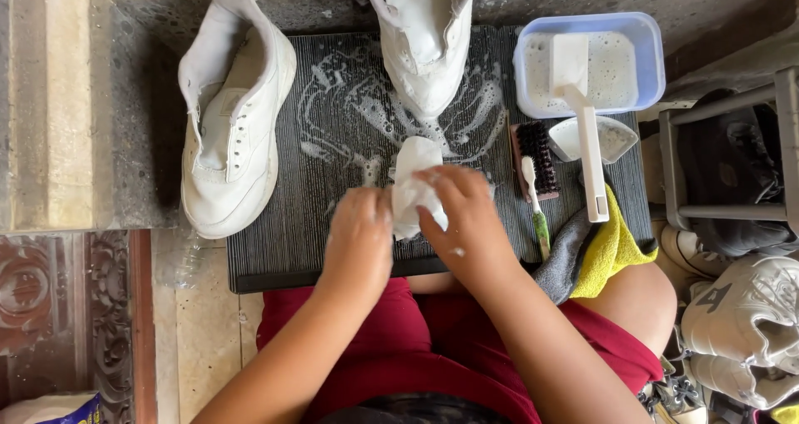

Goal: The person scrubs a white sneaker with a brush and soapy water, then wipes the shoe and hands with a tissue. They repeat the process on the second sneaker, using a brush and tissue to remove soap and dirt.

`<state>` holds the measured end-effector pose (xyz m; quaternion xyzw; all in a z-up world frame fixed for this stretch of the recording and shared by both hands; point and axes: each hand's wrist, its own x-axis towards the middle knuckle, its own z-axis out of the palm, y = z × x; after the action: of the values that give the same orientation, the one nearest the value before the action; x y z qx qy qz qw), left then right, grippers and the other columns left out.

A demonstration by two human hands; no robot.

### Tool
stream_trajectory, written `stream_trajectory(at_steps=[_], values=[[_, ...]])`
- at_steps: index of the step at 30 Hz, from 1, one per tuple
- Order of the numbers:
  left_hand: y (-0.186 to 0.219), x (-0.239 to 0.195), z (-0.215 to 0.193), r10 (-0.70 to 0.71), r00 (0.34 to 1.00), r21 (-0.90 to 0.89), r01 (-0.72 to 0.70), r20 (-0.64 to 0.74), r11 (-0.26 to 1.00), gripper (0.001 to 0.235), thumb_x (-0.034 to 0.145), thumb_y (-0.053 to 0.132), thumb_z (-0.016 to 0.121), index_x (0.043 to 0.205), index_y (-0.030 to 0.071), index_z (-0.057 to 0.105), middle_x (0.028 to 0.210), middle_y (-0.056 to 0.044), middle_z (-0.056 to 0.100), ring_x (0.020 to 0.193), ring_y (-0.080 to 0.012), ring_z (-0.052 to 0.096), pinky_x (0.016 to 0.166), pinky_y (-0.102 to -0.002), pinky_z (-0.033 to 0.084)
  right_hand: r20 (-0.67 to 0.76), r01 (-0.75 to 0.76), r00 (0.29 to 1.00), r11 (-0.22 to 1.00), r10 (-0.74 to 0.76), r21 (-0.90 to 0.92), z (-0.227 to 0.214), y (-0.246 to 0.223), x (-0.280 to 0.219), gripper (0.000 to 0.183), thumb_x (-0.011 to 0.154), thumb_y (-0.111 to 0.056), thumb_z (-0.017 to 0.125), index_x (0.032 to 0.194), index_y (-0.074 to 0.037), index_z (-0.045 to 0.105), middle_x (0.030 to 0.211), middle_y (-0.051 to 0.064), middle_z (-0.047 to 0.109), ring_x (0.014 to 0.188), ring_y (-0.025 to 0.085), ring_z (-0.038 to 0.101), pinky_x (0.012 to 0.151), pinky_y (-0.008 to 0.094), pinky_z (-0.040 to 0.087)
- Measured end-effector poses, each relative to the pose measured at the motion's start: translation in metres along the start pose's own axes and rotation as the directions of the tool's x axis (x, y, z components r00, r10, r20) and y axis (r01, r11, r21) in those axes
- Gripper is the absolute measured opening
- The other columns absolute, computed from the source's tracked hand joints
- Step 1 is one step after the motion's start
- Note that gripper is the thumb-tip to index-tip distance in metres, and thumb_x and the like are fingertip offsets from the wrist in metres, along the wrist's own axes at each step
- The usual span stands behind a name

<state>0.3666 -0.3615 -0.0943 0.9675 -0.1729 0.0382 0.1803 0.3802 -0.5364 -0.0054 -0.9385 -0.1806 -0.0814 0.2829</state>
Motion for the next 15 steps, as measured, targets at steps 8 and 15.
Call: stream_trajectory(at_steps=[8, 15], values=[[0.004, 0.008, -0.048, -0.138, 0.989, -0.639, 0.078, -0.044, 0.766, 0.091, 0.081, 0.014, 0.054, 0.157, -0.002, 0.006, 0.163, -0.031, 0.009, 0.147, -0.0555, 0.004, 0.114, -0.072, 0.011, -0.109, 0.042, 0.993, 0.995, -0.033, 0.087, 0.056, -0.023, 0.016, 0.049, 0.103, -0.018, 0.055, 0.14, 0.012, 0.046, 0.15, 0.035, 0.038, 0.145, 0.057, 0.023, 0.118, 0.067, 0.022], [-0.004, -0.001, -0.062, -0.278, 0.95, -0.679, 0.297, 0.141, 0.671, 0.1, 0.093, 0.073, 0.016, 0.157, 0.004, -0.017, 0.166, -0.019, -0.02, 0.148, -0.0449, -0.026, 0.12, -0.062, 0.001, 0.351, -0.02, 0.936, 0.998, 0.039, -0.059, 0.084, -0.049, 0.022, 0.084, 0.099, -0.02, 0.06, 0.164, -0.004, 0.01, 0.166, 0.032, -0.008, 0.151, 0.056, -0.007, 0.122, 0.063, 0.008]])
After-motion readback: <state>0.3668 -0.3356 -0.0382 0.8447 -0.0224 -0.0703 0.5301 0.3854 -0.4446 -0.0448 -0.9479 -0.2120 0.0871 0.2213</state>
